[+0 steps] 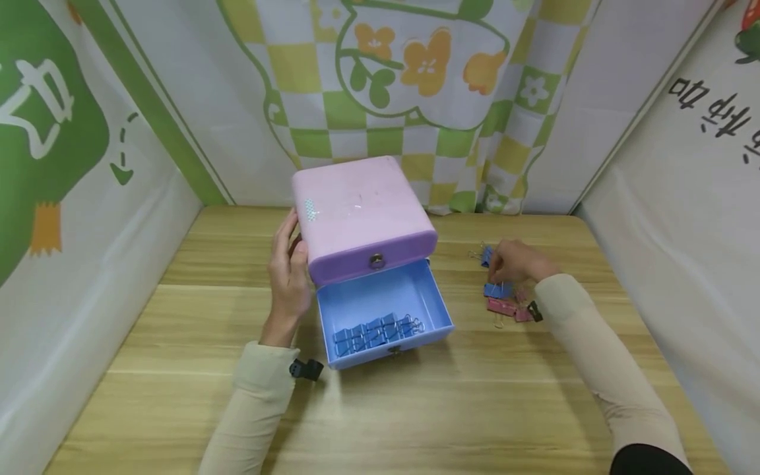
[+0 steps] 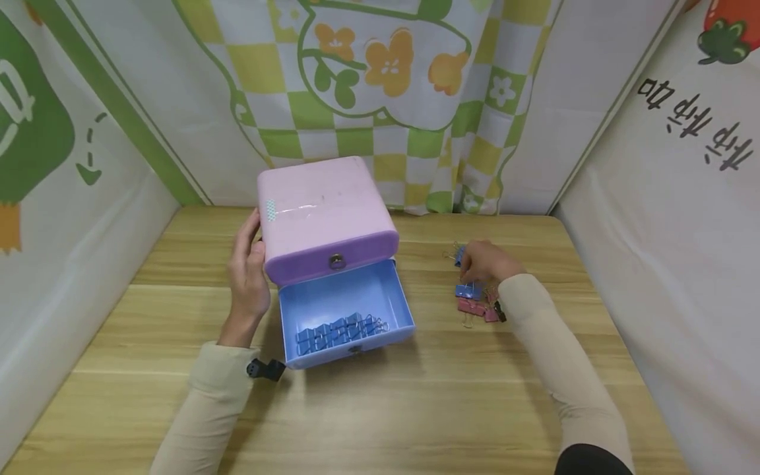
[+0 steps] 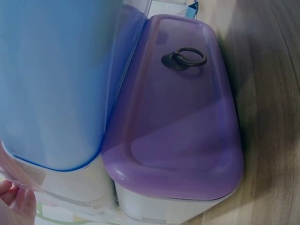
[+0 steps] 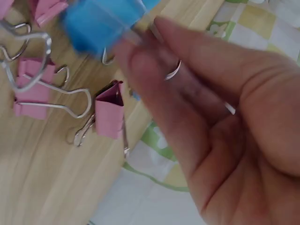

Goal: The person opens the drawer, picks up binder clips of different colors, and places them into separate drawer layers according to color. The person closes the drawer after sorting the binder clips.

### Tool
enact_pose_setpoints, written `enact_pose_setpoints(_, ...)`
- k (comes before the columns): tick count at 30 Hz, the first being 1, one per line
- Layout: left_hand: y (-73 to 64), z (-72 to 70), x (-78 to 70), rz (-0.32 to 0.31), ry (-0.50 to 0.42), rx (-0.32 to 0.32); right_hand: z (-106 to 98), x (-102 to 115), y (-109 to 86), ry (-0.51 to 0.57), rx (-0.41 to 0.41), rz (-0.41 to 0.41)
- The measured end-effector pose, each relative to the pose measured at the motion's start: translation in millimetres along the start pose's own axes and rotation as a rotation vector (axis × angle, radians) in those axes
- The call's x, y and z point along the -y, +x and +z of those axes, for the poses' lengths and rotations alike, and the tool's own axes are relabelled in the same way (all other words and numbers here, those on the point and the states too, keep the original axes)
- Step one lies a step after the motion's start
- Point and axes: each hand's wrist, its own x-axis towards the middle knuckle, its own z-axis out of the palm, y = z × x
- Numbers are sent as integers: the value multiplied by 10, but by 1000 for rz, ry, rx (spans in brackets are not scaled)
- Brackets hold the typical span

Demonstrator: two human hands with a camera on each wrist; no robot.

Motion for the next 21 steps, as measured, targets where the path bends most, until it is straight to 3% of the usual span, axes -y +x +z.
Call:
enact_pose_setpoints(3, 10, 1, 3, 3, 0, -2, 0, -77, 5, 65, 41, -42)
enact_pose_setpoints(6, 12, 4, 12, 7, -3, -3, 18, -140, -14, 189, 71, -30)
enact_pose_setpoints(10, 6, 9, 12, 7, -5, -4, 53, -199, -50, 448, 80, 33)
enact_pose_setpoints(14, 5, 14, -2, 5, 5, -8, 60, -179, -98, 772, 35, 89)
enact_pose_setpoints(17, 8, 14, -5, 4, 8, -13, 33, -90, -166, 1032, -4, 86)
enact_pose_setpoints(21, 11, 12, 2, 6, 5, -16, -48, 95, -274, 1256, -27, 24)
